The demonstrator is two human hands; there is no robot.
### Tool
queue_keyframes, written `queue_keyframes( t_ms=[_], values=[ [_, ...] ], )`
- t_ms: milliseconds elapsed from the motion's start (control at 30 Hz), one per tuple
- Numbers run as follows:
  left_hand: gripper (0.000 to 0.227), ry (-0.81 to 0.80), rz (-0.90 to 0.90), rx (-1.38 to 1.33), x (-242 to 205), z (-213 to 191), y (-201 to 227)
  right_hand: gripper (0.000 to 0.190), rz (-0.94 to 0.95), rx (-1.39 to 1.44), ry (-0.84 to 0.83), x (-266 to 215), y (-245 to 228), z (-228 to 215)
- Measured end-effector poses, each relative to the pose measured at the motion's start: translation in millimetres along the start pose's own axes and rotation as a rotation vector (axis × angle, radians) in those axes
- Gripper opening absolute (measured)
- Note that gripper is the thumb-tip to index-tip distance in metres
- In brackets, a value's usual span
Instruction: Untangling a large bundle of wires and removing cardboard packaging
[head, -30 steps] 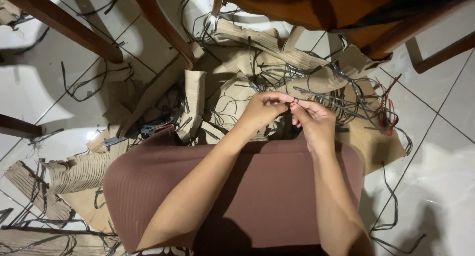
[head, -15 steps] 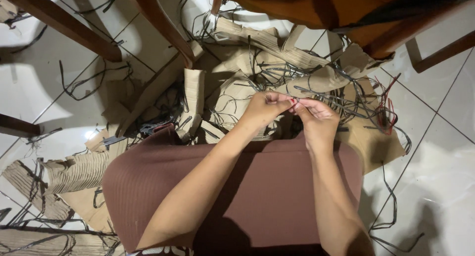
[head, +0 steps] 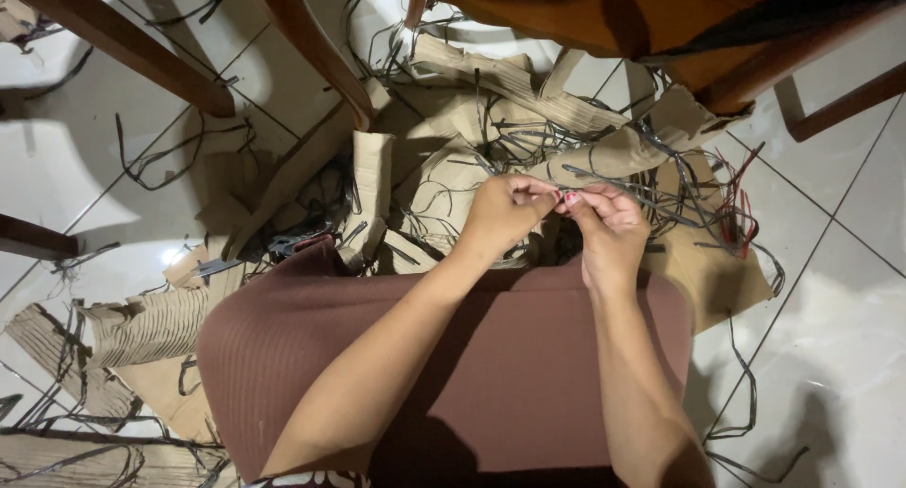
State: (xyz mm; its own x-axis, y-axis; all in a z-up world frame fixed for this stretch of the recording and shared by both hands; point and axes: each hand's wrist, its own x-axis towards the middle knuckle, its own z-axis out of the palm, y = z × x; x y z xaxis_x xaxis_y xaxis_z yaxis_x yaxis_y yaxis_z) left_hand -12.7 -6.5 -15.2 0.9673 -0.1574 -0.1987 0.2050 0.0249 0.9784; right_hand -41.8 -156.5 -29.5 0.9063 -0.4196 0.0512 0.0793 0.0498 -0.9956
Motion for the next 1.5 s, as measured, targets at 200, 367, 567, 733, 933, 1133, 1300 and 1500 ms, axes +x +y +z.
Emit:
queue_keyframes(
  t_ms=[200,367,567,733,933,1133,1300,1500],
  values=[
    [0.017,0.143,0.295,0.211,-2.3,4.7,6.1,0.015,-0.062,-0.04,-0.021,-4.3,-6.0,0.2],
    [0.015,0.024,0.614,0.516,-25.4,-11.3,40.7,0.021,-0.088,-0.151,-0.042,-2.9,-2.0,-7.5],
    [0.008,0.013,0.689,0.666,-13.3,-14.4,22.1,0.027,-0.09,-0.226,-0.071,-8.1,-12.3,-6.6],
    [0.01,0.038,0.627,0.67,-2.4,-14.1,10.9,0.029,-0.127,-0.276,-0.105,1.8,-4.8,-18.3],
    [0.014,0.058,0.574,0.642,1.5,-23.7,22.0,0.033,-0.243,-0.163,0.102,32.6,39.1,-42.7],
    [0.015,-0.023,0.495,0.604,-2.8,-55.2,41.9,0.01,-0.06,-0.494,-0.035,16.9,-13.0,-31.2],
    [0.026,-0.094,0.227,0.696,-51.1,-104.5,116.5,0.047,0.474,-1.1,-0.724,10.6,17.1,-40.7],
    [0.027,0.031,0.152,0.638,-73.7,-141.7,127.4,0.043,0.236,-1.243,-0.863,-7.1,18.6,7.8]
  ],
)
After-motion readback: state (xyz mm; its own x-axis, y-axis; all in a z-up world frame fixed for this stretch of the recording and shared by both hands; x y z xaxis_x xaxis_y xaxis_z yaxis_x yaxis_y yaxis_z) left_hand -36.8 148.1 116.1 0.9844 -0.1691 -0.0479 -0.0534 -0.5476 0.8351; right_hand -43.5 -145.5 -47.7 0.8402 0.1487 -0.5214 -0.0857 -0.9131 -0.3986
